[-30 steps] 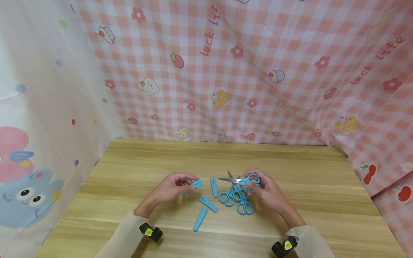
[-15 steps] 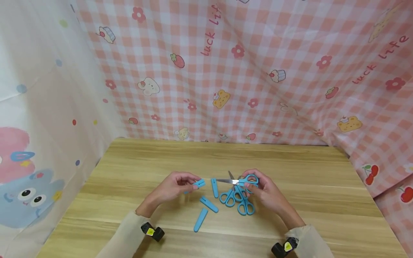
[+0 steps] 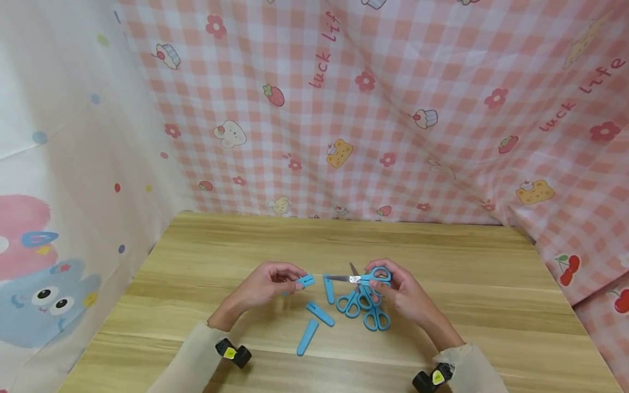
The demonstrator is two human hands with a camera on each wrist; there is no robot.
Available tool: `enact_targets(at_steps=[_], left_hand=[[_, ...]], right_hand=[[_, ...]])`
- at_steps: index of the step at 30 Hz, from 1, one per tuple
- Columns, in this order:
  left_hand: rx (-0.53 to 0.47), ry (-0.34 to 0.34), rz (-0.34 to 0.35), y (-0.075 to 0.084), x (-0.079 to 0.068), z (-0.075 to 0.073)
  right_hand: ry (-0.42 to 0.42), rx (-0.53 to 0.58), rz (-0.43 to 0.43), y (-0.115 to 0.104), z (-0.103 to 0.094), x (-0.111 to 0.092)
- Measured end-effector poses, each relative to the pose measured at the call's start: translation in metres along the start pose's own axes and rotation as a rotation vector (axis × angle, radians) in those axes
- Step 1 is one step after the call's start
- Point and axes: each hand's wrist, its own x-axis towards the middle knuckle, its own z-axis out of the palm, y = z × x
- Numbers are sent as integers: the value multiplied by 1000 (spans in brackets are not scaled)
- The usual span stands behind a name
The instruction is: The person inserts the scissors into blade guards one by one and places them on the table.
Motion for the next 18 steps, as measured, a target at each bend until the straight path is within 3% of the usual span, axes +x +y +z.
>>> enact_targets(at_steps=[18], left_hand=[[-9, -18, 34, 5, 2, 5]], right_hand=[[-20, 7, -36, -2, 4, 1]])
